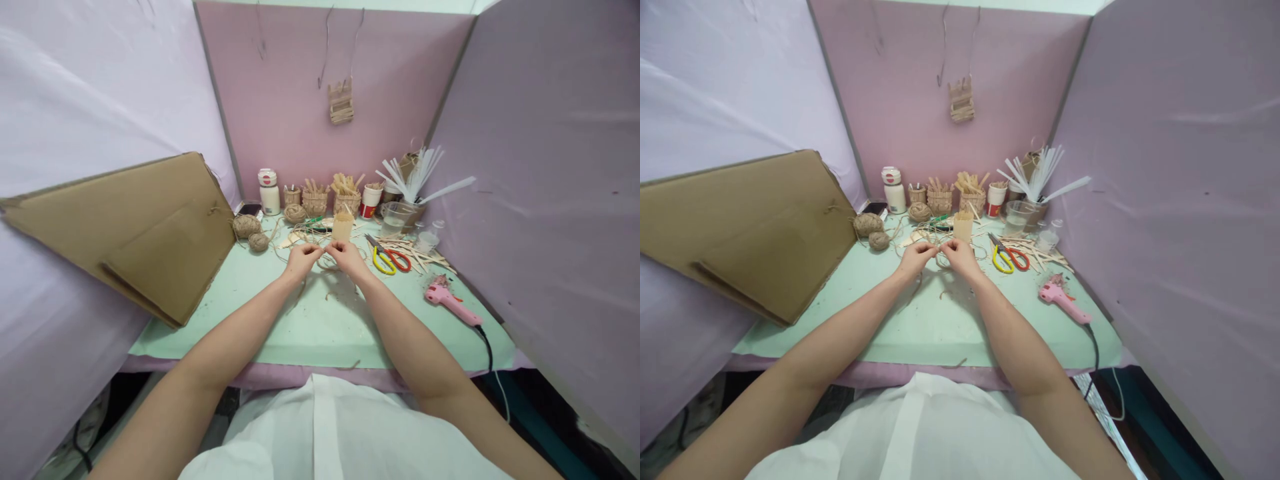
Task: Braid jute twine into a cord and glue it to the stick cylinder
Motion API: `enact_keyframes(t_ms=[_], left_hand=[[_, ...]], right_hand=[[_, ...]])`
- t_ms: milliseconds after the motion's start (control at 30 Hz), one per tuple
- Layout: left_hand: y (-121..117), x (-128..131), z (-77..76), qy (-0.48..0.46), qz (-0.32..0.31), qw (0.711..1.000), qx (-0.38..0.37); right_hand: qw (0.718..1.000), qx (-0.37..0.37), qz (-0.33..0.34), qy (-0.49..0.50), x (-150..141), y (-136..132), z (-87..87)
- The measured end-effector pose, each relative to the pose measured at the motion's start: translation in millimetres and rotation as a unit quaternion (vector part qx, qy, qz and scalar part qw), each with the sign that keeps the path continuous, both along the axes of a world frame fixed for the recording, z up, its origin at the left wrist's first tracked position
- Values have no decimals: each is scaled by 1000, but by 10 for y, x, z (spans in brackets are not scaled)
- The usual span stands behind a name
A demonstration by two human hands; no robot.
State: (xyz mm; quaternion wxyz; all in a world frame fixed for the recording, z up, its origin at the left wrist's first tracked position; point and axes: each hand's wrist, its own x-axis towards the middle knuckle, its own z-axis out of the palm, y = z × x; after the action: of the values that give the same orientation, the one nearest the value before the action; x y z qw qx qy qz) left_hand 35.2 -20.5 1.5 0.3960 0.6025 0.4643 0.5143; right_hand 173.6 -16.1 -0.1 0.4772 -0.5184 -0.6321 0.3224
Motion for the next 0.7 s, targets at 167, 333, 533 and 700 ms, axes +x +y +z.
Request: enact_keyframes(t_ms=[167, 333, 533, 700], left_hand=[[11, 1, -28, -3, 16, 1000, 1], [34, -8, -53, -6, 25, 999, 19], [67, 3, -96, -45, 18, 999, -15], [72, 16, -96, -101, -8, 992, -77]], right_hand=[[999, 17, -20, -41, -3, 20, -19], [997, 33, -28, -61, -5, 12, -24], [996, 33, -29, -78, -6, -14, 3], [996, 35, -33, -81, -5, -16, 9]])
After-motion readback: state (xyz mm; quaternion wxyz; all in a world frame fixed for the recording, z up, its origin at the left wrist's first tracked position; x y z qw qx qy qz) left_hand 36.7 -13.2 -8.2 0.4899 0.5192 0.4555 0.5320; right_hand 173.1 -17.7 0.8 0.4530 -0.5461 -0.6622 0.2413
